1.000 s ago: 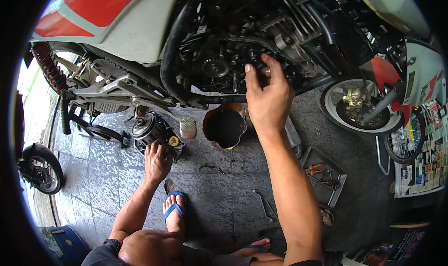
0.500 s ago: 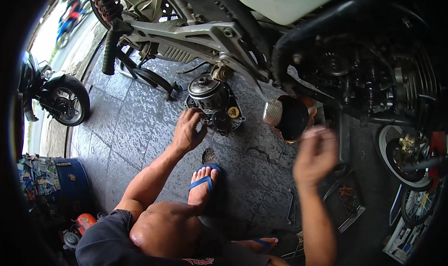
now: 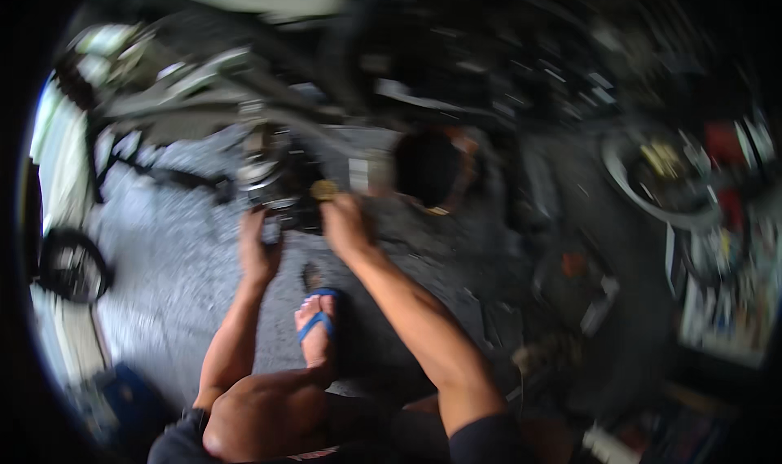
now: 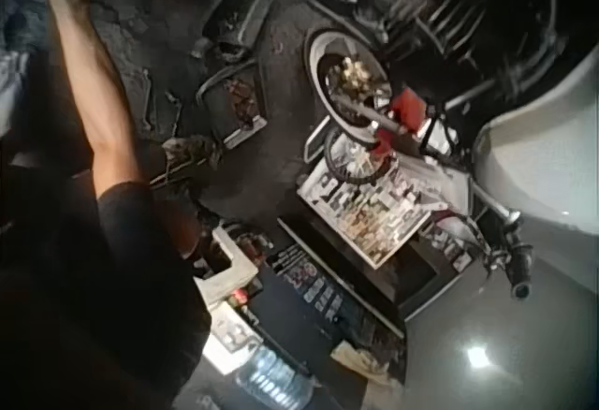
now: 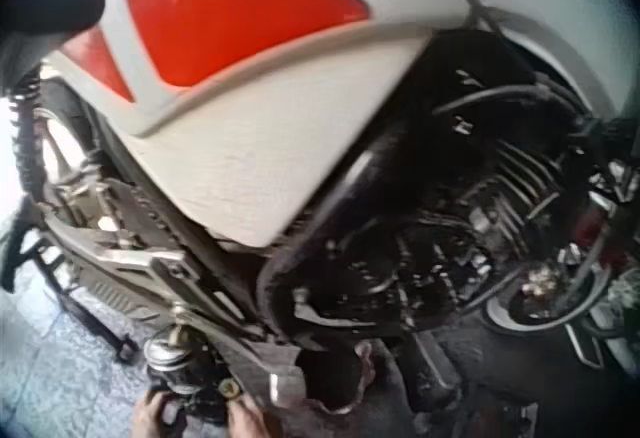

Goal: The person disassembles motorcycle engine components by unfastening parts with wrenches and a power tool, then removing gears, washers, and pins by hand and with pliers.

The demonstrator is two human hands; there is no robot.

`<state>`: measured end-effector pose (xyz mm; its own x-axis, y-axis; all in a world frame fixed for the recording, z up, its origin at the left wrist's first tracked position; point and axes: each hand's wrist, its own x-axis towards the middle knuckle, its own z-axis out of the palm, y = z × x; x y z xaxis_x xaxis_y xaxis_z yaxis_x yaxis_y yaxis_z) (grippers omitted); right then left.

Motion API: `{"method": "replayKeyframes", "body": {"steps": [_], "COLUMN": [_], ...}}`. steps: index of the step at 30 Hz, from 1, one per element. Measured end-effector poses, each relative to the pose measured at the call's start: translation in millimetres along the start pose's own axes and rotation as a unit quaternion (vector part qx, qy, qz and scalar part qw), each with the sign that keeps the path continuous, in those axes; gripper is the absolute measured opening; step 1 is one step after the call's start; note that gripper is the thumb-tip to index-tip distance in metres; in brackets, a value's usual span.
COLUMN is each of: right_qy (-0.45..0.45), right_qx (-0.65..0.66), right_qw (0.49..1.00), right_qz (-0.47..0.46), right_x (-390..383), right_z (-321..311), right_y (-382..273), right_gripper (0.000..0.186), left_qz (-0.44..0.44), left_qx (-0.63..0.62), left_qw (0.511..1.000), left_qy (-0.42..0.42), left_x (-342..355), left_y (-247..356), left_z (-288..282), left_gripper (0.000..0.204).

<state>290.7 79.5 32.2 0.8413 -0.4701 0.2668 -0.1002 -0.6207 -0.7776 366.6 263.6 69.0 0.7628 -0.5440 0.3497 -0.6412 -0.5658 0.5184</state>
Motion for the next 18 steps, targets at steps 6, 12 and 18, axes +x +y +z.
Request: {"method": "replayKeyframes", "body": {"steps": [6,12,18], "right_qy": [-0.112,-0.242,0.048], "right_qx": [-0.059,-0.130,-0.351], "right_qw": [0.992,0.961,0.817], "right_qz": [-0.016,-0.009,0.455], "right_x": [-10.2,-94.6,-301.5], "right_z": [-55.3,-262.1,-407.1], "right_y": [-0.5,33.9,103.5], "right_gripper": [0.015,0.027,0.054], "left_qz": [-0.015,0.025,0.147], "left_qx": [-0.031,-0.056,-0.046], "left_qw": [0.999,0.996,0.978], "left_qy": [0.000,-0.059,-0.142], "left_x": [3.5,5.0,-2.9], "left_y": [15.5,25.9,77.8], "left_z": [8.2,10.3,26.9], "left_gripper": [0.025,0.023,0.046]}}
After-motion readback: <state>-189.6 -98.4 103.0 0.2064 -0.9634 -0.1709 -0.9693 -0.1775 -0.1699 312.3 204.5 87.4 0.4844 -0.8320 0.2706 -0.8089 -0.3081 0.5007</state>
